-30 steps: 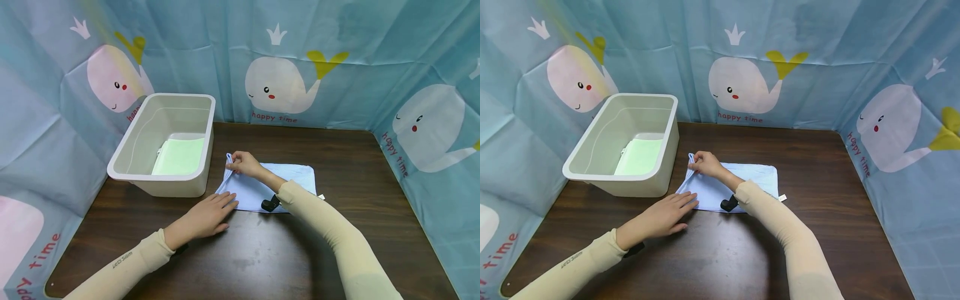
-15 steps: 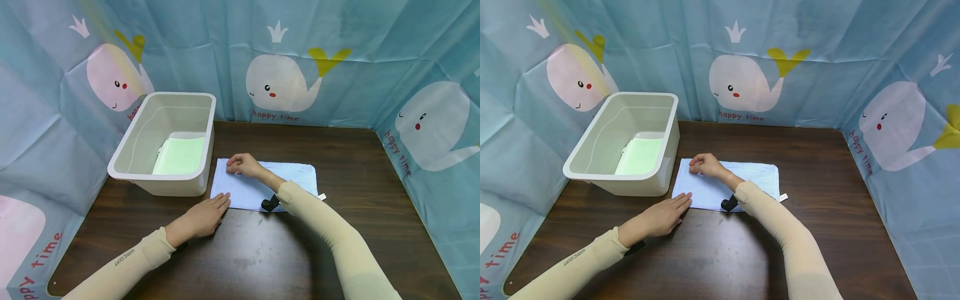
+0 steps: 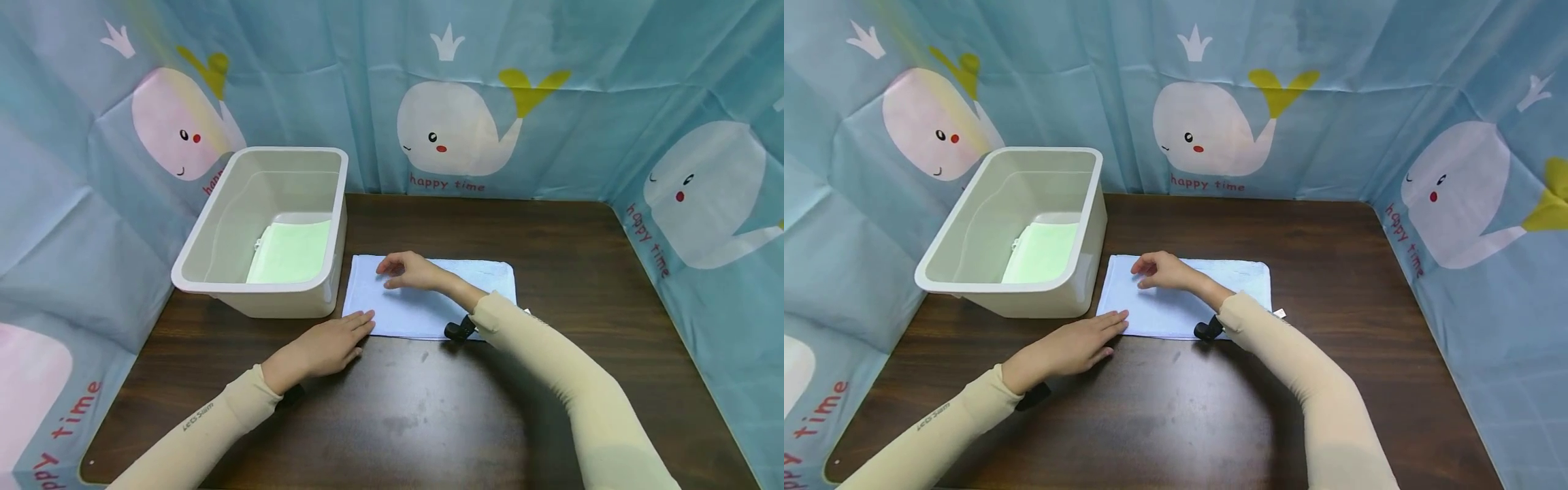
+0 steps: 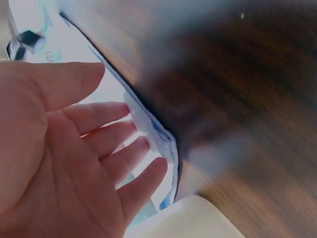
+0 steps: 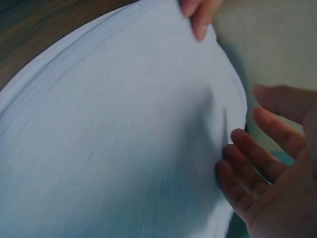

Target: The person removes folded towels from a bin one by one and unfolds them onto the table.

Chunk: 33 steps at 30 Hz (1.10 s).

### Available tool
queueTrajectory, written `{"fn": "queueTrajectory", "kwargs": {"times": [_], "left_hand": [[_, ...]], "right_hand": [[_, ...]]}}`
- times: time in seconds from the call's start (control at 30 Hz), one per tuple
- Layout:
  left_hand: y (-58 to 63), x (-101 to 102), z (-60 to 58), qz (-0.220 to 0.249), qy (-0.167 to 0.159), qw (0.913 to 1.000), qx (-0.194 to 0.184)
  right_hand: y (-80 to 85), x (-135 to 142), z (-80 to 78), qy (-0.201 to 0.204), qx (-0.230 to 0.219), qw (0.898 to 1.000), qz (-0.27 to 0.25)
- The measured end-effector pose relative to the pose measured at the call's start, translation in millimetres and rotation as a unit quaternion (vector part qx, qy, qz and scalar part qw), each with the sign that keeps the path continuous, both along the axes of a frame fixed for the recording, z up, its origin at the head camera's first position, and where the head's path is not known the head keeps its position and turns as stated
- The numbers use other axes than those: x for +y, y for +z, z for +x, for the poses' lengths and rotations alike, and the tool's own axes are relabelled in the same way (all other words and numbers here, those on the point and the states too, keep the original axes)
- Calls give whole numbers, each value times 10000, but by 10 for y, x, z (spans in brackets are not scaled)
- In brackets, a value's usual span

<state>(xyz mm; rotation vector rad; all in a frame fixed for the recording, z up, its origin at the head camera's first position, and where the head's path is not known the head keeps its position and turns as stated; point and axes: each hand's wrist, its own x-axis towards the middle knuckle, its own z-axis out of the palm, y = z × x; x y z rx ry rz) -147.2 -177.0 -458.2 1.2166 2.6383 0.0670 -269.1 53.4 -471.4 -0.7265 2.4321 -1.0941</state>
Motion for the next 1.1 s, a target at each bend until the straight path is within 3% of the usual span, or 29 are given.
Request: {"fn": "queueTrajectory", "kwargs": {"times": [0.13, 0.37, 0.73, 0.93, 1.1], "left_hand": [[8, -11, -32, 133, -41, 9999, 78], [15, -45, -33, 69, -187, 9986, 499], [-61, 56, -69, 166, -69, 9902, 1388], [-79, 100, -88, -24, 93, 9838, 1788], [-120, 125, -122, 119, 227, 9772, 2109]], "right_hand": [[80, 307, 220, 442, 738, 9917, 953], [137, 876, 707, 604, 1782, 9599, 2080], [76, 1512, 1179, 170, 2779, 9305, 2382], [-20, 1638, 1268, 315, 3292, 9076, 2588], [-76, 1697, 1281, 380, 3459, 9020, 2555]]}}
